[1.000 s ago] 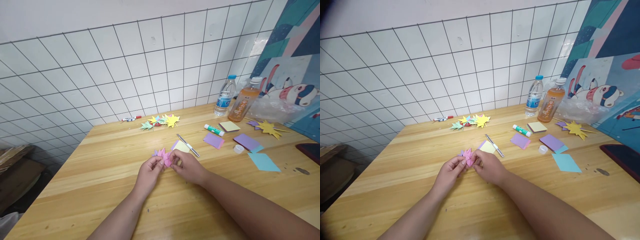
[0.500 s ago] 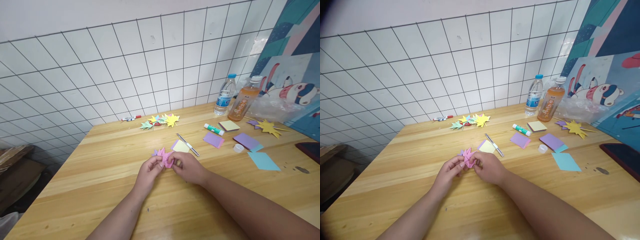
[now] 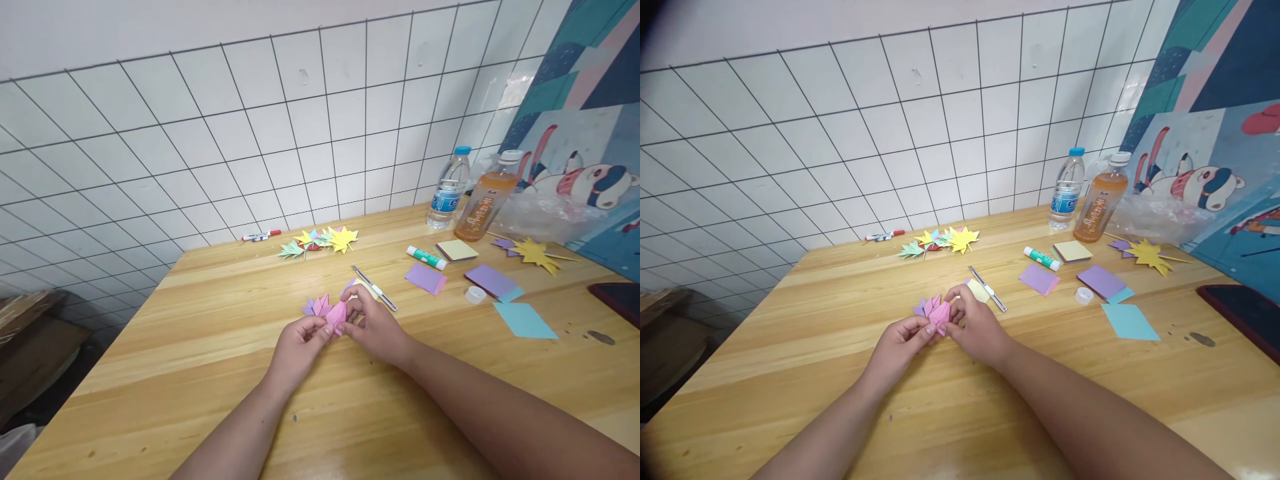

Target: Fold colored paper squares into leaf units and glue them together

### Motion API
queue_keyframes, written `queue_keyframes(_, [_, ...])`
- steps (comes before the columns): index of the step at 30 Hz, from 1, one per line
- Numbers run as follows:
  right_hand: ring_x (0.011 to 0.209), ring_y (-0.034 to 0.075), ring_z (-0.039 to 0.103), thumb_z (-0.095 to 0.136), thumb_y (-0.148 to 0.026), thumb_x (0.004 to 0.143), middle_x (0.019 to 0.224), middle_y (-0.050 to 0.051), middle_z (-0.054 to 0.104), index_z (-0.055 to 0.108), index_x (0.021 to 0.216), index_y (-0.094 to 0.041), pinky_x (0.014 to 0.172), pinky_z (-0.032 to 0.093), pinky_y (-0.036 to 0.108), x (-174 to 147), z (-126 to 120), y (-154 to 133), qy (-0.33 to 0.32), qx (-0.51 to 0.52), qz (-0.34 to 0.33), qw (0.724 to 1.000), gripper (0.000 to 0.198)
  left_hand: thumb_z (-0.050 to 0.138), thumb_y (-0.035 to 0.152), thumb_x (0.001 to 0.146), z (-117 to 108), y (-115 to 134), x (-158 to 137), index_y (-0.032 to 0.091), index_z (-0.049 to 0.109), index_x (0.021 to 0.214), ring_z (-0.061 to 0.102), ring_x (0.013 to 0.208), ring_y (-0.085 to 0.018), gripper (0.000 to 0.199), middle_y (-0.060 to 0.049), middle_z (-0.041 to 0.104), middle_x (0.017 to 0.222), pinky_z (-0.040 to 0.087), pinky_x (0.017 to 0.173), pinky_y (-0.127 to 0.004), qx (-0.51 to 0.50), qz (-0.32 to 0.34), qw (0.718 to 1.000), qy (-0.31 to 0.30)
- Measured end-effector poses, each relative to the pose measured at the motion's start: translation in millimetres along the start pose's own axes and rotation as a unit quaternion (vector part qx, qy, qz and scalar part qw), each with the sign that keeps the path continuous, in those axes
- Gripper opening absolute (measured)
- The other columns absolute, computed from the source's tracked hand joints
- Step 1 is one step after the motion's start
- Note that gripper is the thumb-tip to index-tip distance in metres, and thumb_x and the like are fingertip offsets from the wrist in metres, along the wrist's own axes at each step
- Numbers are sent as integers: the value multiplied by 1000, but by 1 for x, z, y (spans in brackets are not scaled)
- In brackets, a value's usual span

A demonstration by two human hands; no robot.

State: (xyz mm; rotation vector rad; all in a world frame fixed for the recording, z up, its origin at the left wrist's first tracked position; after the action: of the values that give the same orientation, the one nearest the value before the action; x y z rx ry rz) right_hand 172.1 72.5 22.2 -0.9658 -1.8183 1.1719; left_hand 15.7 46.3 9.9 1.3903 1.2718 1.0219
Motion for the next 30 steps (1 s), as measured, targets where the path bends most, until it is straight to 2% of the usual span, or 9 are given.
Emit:
queue_keyframes(3, [68,11,55,60,-15,72,74,-4,58,31,125,-24,61,44,22,-1,0,-1,-5,20,5,1000,61,62,39,75,0,1,0,14,68,74,52,59,-12,25,-2,63,65,39,56,-22,13,5,1000,-2])
queue_keyframes(6, [71,12,56,59,-21,74,78,-1,58,34,129,-22,60,45,22,0,0,1,-7,55,37,998,60,61,38,76,-1,0,0,14,67,74,49,56,-11,25,-1,61,64,36,53,-20,13,-1,1000,2])
queue_keyframes(10, [70,13,57,59,-28,73,80,2,60,56,101,-19,54,45,21,3,1,6,-24,105,121,987,30,62,36,76,-1,-2,1,14,66,74,51,58,-11,22,-1,61,64,37,55,-20,-2,-6,1000,-4])
queue_keyframes(12, [69,13,58,60,-30,72,79,2,62,58,81,-17,52,44,21,4,2,6,-33,114,143,983,16,63,35,74,-1,-4,1,14,66,76,54,62,-13,21,-2,64,68,39,58,-21,-10,-8,1000,-6])
queue_keyframes(18, [61,12,56,64,-30,68,66,-1,61,52,65,-18,50,42,21,5,2,8,-19,100,137,985,18,65,34,73,1,-4,0,14,66,79,59,70,-16,20,-5,68,77,42,64,-24,6,-1,1000,-18])
queue_keyframes(20, [58,11,55,62,-29,70,63,-2,59,50,66,-18,49,42,21,5,2,9,-20,89,120,989,17,66,34,72,1,-3,0,15,65,76,58,67,-15,20,-4,67,73,42,63,-24,6,-6,1000,-10])
queue_keyframes(23, [56,10,54,56,-25,76,68,-3,59,50,87,-20,50,41,20,3,-2,5,3,58,67,996,14,67,38,70,-1,1,0,15,63,72,55,60,-13,23,-2,65,67,39,57,-22,-29,-35,999,8])
queue_keyframes(26, [58,9,55,51,-17,79,76,-3,61,46,106,-23,54,42,20,-2,-5,-5,1,-32,-41,999,28,69,41,67,-5,6,0,15,63,70,53,56,-11,26,-1,64,64,36,52,-20,-80,-61,995,20])
queue_keyframes(30, [82,12,59,45,-9,81,91,1,65,56,103,-23,71,44,23,-8,0,-15,-61,-169,-188,966,28,70,36,65,-10,11,0,15,62,63,50,54,-10,23,-1,62,59,34,50,-19,-130,-60,990,12])
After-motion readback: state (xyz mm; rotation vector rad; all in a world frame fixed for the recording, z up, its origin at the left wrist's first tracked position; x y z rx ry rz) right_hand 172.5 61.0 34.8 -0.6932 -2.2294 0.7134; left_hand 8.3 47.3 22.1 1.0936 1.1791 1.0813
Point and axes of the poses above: each hand's wrist, its own x-axis towards the middle knuckle, its own z-axis out of the palm, y = z × x, the point moved 3 cm from there along x, towards the middle knuckle
